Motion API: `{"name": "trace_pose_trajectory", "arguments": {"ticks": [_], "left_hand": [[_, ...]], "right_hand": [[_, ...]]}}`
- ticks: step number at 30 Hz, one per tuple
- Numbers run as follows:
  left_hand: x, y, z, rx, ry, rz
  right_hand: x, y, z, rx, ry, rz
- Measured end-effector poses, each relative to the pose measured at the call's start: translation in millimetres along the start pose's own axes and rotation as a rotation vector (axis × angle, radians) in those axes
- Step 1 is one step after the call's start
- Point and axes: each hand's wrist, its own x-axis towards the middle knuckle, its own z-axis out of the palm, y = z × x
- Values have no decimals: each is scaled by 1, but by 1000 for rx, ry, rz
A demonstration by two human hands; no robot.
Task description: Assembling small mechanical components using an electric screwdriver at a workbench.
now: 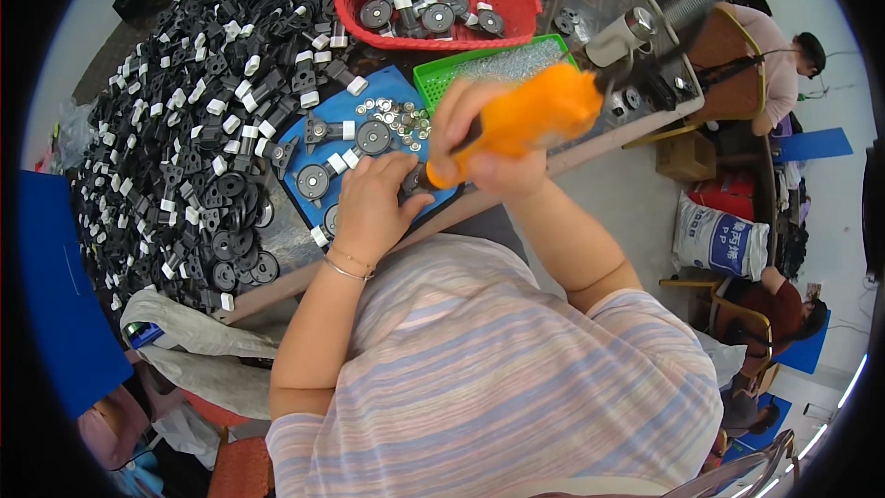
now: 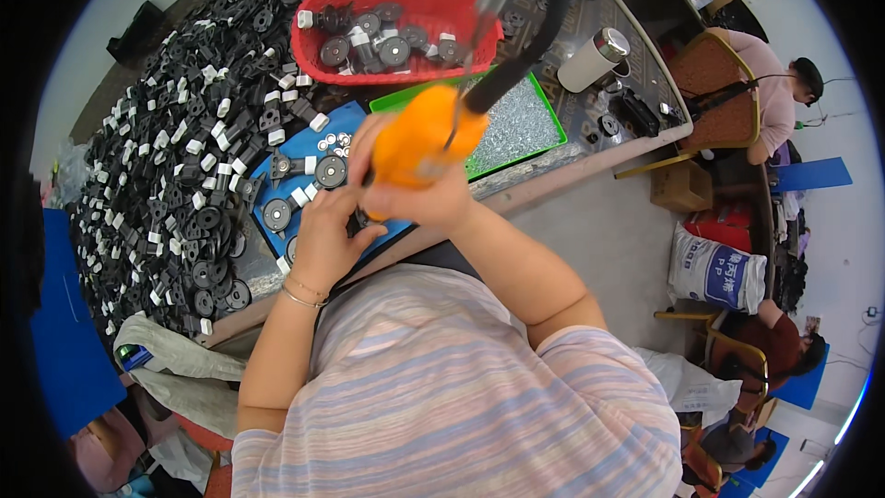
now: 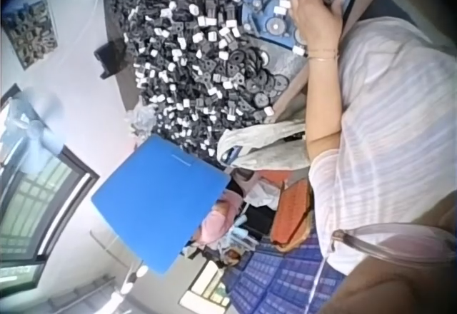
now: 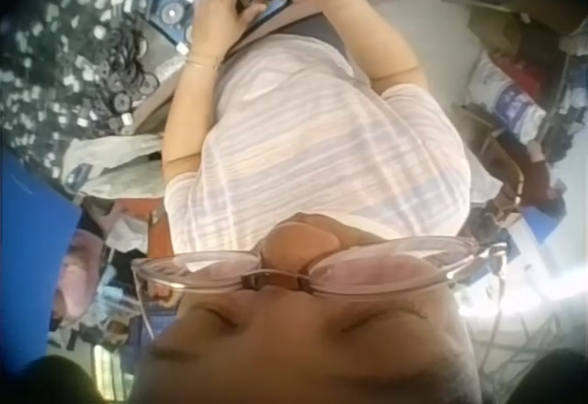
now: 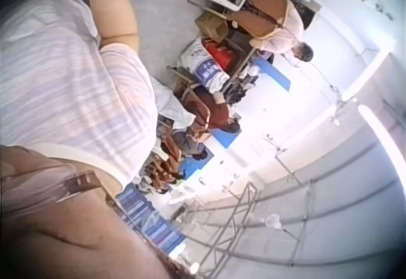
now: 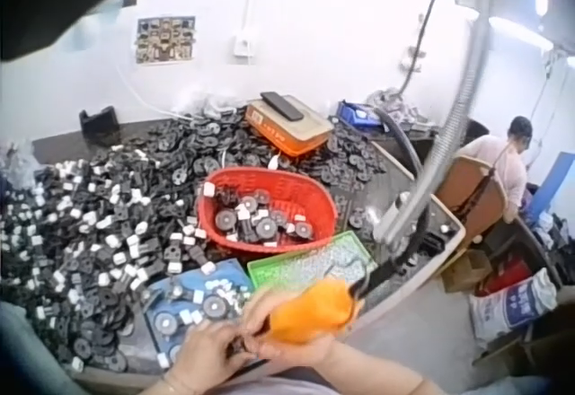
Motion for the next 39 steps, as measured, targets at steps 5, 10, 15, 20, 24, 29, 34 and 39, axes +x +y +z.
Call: {"name": "trace_pose_trajectory", "arguments": {"ticks": [5,10,15,20,24,29,34,39], "left_hand": [[-3,-2,0,9,12,35],[-5,2,0,-10,35,13],[-6,-2,4,-20,43,14],[-6,-3,3,-23,51,19],[-5,-3,3,-29,61,39],[-5,-1,3,-18,67,43],[-6,-1,3,-17,77,52],[-8,5,-8,-29,37,45]], "right_hand": [[21,-4,4,-355,-209,-180],[9,-33,-29,-46,296,-96],[-15,-39,-47,-255,382,-121],[-23,-31,-49,-313,393,-129],[-26,-30,-51,-308,390,-158],[-27,-32,-51,-355,370,-135],[-28,-32,-50,-344,388,-114],[-28,-31,-55,-350,346,-76]]}}
